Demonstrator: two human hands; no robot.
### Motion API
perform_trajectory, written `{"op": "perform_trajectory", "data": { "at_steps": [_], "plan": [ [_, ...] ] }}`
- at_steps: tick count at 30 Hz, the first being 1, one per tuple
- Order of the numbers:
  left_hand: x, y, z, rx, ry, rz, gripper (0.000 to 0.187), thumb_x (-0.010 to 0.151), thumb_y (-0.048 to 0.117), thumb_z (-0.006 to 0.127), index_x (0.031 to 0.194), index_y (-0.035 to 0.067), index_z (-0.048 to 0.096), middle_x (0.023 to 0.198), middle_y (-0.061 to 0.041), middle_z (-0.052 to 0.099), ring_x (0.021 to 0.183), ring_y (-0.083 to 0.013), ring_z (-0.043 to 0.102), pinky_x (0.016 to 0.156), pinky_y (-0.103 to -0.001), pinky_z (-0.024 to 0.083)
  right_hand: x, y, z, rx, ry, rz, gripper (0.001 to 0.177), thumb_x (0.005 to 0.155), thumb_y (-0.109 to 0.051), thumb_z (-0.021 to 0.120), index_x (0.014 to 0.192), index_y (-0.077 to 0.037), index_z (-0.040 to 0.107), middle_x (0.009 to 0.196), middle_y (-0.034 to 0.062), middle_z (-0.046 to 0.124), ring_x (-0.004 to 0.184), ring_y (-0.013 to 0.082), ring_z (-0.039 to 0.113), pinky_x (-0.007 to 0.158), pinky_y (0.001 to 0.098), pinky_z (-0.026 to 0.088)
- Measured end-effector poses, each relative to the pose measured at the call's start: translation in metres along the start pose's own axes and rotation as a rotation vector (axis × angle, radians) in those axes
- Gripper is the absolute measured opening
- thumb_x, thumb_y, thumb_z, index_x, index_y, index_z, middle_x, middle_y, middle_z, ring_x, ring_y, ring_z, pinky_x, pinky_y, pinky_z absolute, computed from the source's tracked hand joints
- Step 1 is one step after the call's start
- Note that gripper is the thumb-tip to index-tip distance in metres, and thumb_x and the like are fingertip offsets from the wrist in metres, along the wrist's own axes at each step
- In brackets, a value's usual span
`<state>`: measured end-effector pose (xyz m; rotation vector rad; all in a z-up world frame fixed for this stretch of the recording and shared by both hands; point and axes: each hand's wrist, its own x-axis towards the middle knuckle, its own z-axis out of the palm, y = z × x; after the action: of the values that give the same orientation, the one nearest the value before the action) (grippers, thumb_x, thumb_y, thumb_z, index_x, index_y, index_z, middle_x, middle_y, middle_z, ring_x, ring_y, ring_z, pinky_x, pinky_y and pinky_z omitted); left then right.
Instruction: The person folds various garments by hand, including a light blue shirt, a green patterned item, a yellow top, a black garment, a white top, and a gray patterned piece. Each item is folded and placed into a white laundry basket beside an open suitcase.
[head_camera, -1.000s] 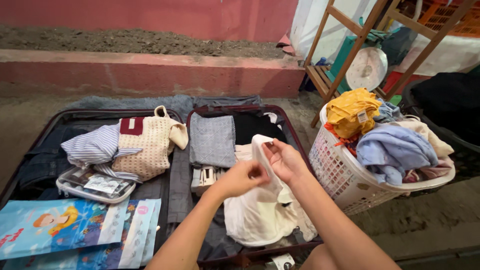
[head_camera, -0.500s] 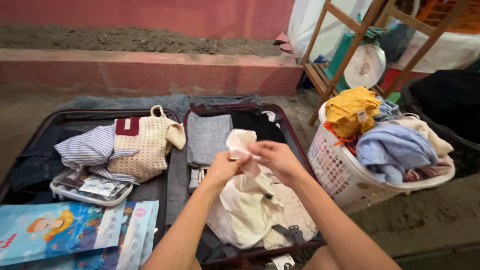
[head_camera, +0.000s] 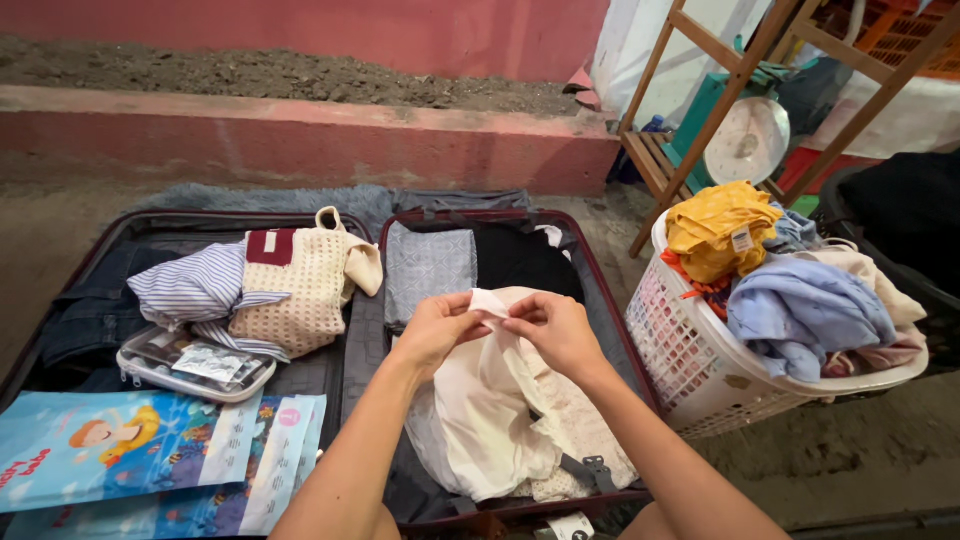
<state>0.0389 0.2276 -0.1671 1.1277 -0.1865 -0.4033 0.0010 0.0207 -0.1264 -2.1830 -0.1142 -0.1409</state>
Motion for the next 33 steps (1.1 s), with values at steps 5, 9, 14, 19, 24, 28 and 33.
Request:
{"op": "perform_trajectory", "data": {
  "at_steps": [5,9,14,19,24,28,33],
  "plan": [
    [-0.002,0.011,0.008,0.073,0.039,-0.085,0.025,0.098,0.022,0.06,0.11,0.003,0.073,0.098,-0.005,0.073,0.082,-0.0109,0.068,0.071,-0.027,0.055,0.014,0.007,-0.005,0.397,0.017,0.238,0.02,0.096,-0.02,0.068,0.105,-0.003,0.071,0.086,0.0028,0.071,0.073,0.0106,0.062,0.064,0.0286,0.051],
    [-0.01,0.021,0.002,0.588,-0.041,-0.114,0.043,0.088,0.04,0.075,0.104,-0.001,0.075,0.088,-0.01,0.074,0.075,-0.0186,0.067,0.067,-0.032,0.053,0.008,0.003,-0.03,0.609,-0.148,0.328,0.028,0.096,-0.025,0.071,0.106,0.001,0.07,0.085,0.0055,0.073,0.072,0.0141,0.066,0.067,0.0314,0.054],
    [-0.007,0.0,-0.003,1.204,0.172,0.312,0.029,0.079,0.018,0.068,0.1,0.005,0.082,0.087,-0.018,0.076,0.083,-0.0289,0.076,0.079,-0.04,0.056,0.004,0.001,-0.027,-0.37,-0.146,0.035,0.037,0.077,-0.012,0.079,0.113,-0.009,0.075,0.082,0.01,0.072,0.073,0.0173,0.069,0.069,0.0343,0.055],
    [0.007,0.005,0.001,0.57,0.12,0.02,0.031,0.086,0.019,0.061,0.107,0.003,0.076,0.098,-0.016,0.077,0.089,-0.0266,0.073,0.078,-0.039,0.058,0.009,0.012,-0.025,-0.052,-0.033,-0.1,0.021,0.086,-0.007,0.064,0.102,-0.002,0.075,0.088,0.0068,0.066,0.076,0.017,0.063,0.066,0.0332,0.051],
    [-0.015,0.03,0.013,0.809,0.116,-0.124,0.039,0.081,0.033,0.08,0.107,0.004,0.074,0.101,-0.017,0.074,0.097,-0.0322,0.073,0.081,-0.04,0.054,0.013,0.003,-0.035,0.261,-0.065,0.372,0.024,0.088,-0.009,0.053,0.096,0.001,0.074,0.078,0.0079,0.069,0.066,0.0201,0.064,0.061,0.0362,0.053],
    [-0.024,0.024,0.018,1.32,0.414,0.274,0.036,0.072,0.018,0.081,0.105,0.007,0.074,0.1,-0.016,0.074,0.097,-0.0329,0.069,0.081,-0.043,0.053,0.007,-0.002,-0.045,0.111,-0.296,0.181,0.025,0.087,-0.019,0.073,0.102,0.0,0.078,0.085,0.0065,0.074,0.074,0.0136,0.064,0.068,0.0305,0.051],
    [-0.009,0.025,0.017,0.664,0.392,0.121,0.03,0.075,0.016,0.068,0.102,0.004,0.073,0.096,-0.015,0.076,0.09,-0.0288,0.074,0.075,-0.039,0.053,0.008,0.017,-0.049,-0.392,-0.043,0.087,0.028,0.084,-0.01,0.063,0.106,-0.006,0.081,0.087,0.0088,0.074,0.078,0.0169,0.068,0.074,0.0343,0.054]
  ]
}}
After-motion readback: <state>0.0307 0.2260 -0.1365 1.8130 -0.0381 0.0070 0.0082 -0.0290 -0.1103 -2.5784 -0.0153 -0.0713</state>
